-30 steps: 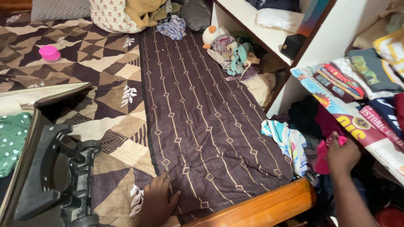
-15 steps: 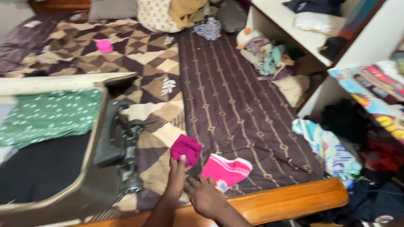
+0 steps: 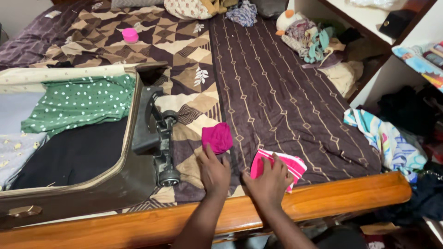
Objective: The person folds several pieces of clothing on a bed and places them into an open suitcase. Items include a green polka-dotted cloth, a light blue patterned cloth, a dark green cloth, a pink cloth, a red shirt, a blue shirt, and a pink shirt. The person folds each item by hand and arranges them neatly inside the suitcase.
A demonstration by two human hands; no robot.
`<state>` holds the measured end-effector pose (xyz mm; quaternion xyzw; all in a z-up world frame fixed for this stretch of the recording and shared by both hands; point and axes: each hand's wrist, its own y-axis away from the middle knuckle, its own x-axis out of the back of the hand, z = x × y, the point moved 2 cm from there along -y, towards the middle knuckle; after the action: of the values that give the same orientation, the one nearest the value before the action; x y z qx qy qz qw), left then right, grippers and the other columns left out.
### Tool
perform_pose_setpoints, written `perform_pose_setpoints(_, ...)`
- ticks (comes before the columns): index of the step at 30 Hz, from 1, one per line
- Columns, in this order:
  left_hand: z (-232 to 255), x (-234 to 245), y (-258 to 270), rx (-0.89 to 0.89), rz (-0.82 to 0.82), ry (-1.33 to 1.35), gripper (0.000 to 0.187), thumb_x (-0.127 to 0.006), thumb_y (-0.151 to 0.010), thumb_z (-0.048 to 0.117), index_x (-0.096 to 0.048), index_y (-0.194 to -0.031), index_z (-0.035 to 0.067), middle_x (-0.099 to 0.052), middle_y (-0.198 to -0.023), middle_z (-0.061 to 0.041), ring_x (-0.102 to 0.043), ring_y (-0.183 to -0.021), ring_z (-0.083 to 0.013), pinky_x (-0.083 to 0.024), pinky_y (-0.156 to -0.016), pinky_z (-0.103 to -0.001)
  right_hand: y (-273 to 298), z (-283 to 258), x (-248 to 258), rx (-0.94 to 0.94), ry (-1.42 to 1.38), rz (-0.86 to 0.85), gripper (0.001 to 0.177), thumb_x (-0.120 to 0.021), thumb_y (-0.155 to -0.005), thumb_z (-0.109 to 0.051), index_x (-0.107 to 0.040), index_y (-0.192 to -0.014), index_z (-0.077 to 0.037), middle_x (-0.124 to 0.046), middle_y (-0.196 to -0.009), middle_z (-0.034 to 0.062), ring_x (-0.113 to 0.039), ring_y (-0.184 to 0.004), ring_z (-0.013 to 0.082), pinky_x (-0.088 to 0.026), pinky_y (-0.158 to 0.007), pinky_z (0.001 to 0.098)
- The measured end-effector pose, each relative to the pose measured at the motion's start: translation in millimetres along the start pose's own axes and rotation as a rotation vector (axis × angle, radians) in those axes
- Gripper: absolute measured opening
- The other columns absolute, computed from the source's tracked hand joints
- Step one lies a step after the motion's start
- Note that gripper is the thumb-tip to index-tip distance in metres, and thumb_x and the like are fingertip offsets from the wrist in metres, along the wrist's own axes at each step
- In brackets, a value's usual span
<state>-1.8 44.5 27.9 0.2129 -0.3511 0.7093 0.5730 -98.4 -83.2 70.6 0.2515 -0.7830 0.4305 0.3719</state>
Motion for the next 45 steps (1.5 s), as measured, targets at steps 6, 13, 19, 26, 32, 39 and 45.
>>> perform_pose_setpoints(6,-2.2,14.8,-14.7,-0.025,0.055,-0.032,0.08,-0.079,-0.078,0.026,-0.045,-0.148,0.01,-0.041,-0.156,-0.011,-0.041,-0.133,-0.0368,-0.037,-0.106,-0.049,-20.1,18.0,-20.5,-0.009,0.137,-0.456,0.034,-0.072,-0.08,-0.024,-0.073,-0.11,-0.008,-0.071,-0.114,0.0159,-0.065,-0.111,0.035,-0.051,-0.095,0.0519)
perform_pose_setpoints(13,-22.2,-13.8,-26.5,-0.035,0.019,-0.038,0.054,-0.074,-0.082,0.034,-0.063,-0.135,0.027,-0.051,-0.15,0.003,-0.046,-0.133,-0.0274,-0.037,-0.107,-0.048,-101.4,69.0,36.7,0.056,-0.167,0.133,0.028,-0.067,-0.082,-0.005,-0.076,-0.109,-0.008,-0.074,-0.1,0.0195,-0.069,-0.095,0.0401,-0.053,-0.085,0.0497)
perform_pose_setpoints(19,-27.9,-27.4,-30.9,-0.088,0.15,0.041,0.032,-0.061,-0.092,0.024,-0.072,-0.122,0.023,-0.062,-0.142,-0.002,-0.056,-0.126,-0.0307,-0.044,-0.105,-0.046,-110.8,50.5,11.6,0.29,0.03,0.244,0.048,-0.078,-0.069,-0.022,-0.071,-0.115,-0.011,-0.073,-0.118,0.02,-0.066,-0.111,0.0383,-0.037,-0.098,0.0615)
perform_pose_setpoints(26,-23.4,-17.2,-19.8,0.102,0.055,0.515,0.026,-0.05,-0.099,0.019,-0.058,-0.119,0.004,-0.065,-0.115,-0.02,-0.074,-0.093,-0.038,-0.058,-0.078,-0.048,-56.1,31.7,-70.3,-0.087,-0.632,-0.443,0.061,-0.078,-0.083,-0.028,-0.057,-0.136,-0.008,-0.074,-0.111,0.0143,-0.073,-0.099,0.0237,-0.057,-0.089,0.0362)
perform_pose_setpoints(32,-34.4,-24.6,-24.1,0.063,0.111,0.698,0.029,-0.047,-0.104,0.023,-0.058,-0.118,0.0,-0.067,-0.111,-0.018,-0.069,-0.095,-0.0302,-0.052,-0.081,-0.042,-48.9,13.5,-84.7,-0.062,-0.798,-0.397,0.081,-0.082,-0.079,-0.027,-0.043,-0.147,-0.007,-0.059,-0.134,0.0159,-0.07,-0.101,0.0228,-0.055,-0.088,0.0365)
perform_pose_setpoints(39,-69.7,-51.8,-37.2,0.386,-0.122,1.248,0.034,-0.051,-0.11,0.031,-0.061,-0.124,0.001,-0.061,-0.107,-0.015,-0.051,-0.089,-0.0267,-0.042,-0.08,-0.044,-54.3,-8.6,-61.5,0.498,-0.507,-0.348,0.075,-0.084,-0.077,-0.026,-0.052,-0.142,-0.006,-0.055,-0.14,0.0212,-0.051,-0.128,0.0419,-0.042,-0.105,0.0465)
perform_pose_setpoints(45,-60.3,-48.7,-34.2,0.379,-0.237,1.73,0.043,-0.052,-0.101,0.028,-0.049,-0.135,0.002,-0.066,-0.127,-0.016,-0.067,-0.115,-0.0293,-0.052,-0.103,-0.051,-50.3,-11.5,-75.8,0.555,-0.453,-0.283,0.039,-0.074,-0.085,-0.027,-0.068,-0.116,-0.004,-0.068,-0.125,0.0169,-0.06,-0.118,0.0382,-0.047,-0.099,0.0472)
